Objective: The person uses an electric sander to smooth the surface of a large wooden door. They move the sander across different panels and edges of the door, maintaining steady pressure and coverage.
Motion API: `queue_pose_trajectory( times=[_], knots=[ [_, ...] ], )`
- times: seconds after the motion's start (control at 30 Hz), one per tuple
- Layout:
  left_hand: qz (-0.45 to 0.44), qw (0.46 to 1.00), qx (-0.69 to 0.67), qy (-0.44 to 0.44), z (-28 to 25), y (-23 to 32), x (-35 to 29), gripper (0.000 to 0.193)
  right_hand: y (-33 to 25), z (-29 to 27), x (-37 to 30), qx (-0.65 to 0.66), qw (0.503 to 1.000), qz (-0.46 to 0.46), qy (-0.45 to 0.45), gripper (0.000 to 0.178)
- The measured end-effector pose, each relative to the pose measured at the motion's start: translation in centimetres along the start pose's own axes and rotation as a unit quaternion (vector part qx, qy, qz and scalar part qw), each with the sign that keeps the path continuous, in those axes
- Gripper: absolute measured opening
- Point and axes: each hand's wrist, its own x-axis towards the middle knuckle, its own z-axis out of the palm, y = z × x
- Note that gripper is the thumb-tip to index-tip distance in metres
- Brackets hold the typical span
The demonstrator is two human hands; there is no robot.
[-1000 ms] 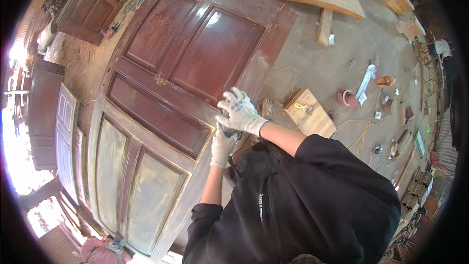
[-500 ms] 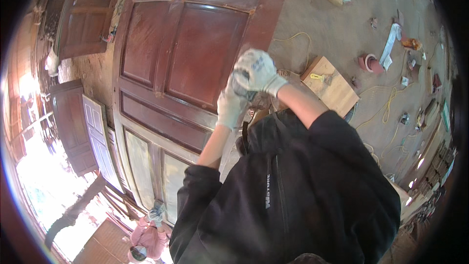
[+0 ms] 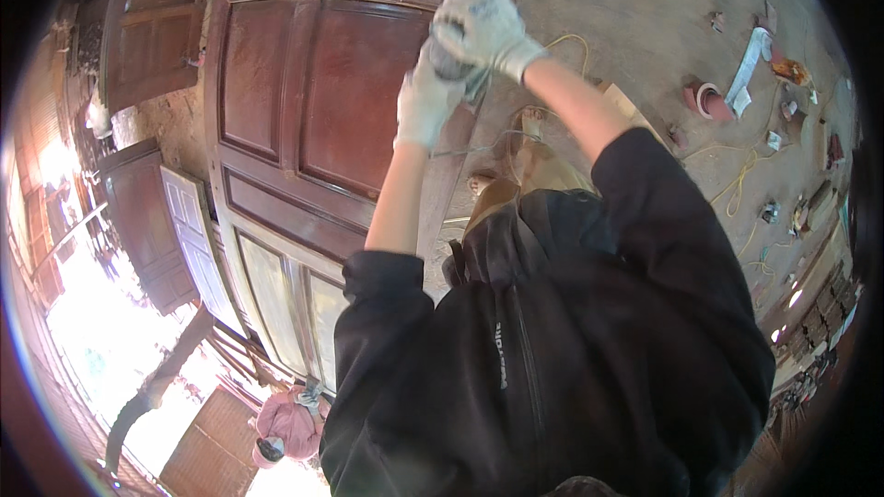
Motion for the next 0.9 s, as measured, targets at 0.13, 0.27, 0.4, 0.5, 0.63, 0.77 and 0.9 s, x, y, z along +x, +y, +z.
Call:
queue_pose_trajectory(
  times=[0.13, 0.27, 0.4, 0.5, 0.63, 0.77, 0.9],
  knots=[
    [-0.081, 0.991, -0.094, -0.049, 0.0, -8.5, -9.7, 0.075, -8.4, 2.5, -4.6, 0.051, 0.993, -0.014, -0.109, 0.035],
    [-0.159, 0.985, 0.043, -0.04, -0.5, -11.5, -18.1, 0.062, -15.4, 4.3, -9.0, 0.119, 0.98, -0.009, -0.158, 0.035],
    [-0.198, 0.976, 0.077, -0.043, 0.1, -9.7, -18.2, 0.059, -15.0, 4.0, -9.8, 0.154, 0.979, -0.012, -0.136, 0.03],
    [-0.16, 0.98, 0.069, -0.091, -0.2, -6.1, -12.0, 0.06, -9.8, 1.2, -5.9, 0.119, 0.987, -0.005, -0.11, 0.026],
    [-0.064, 0.997, -0.037, -0.035, -0.5, 0.4, -1.2, 0.061, -1.1, -0.8, -0.1, 0.073, 0.997, 0.007, -0.007, 0.02],
    [0.03, 0.998, 0.052, -0.007, -0.7, 5.5, 8.3, 0.057, 6.9, -2.3, 5.3, -0.004, 0.998, 0.043, 0.043, 0.026],
    [0.021, 0.997, 0.07, 0.036, 0.7, 6.3, 11.8, 0.06, 10.0, -3.3, 8.0, -0.022, 0.998, 0.029, 0.044, 0.025]
  ],
)
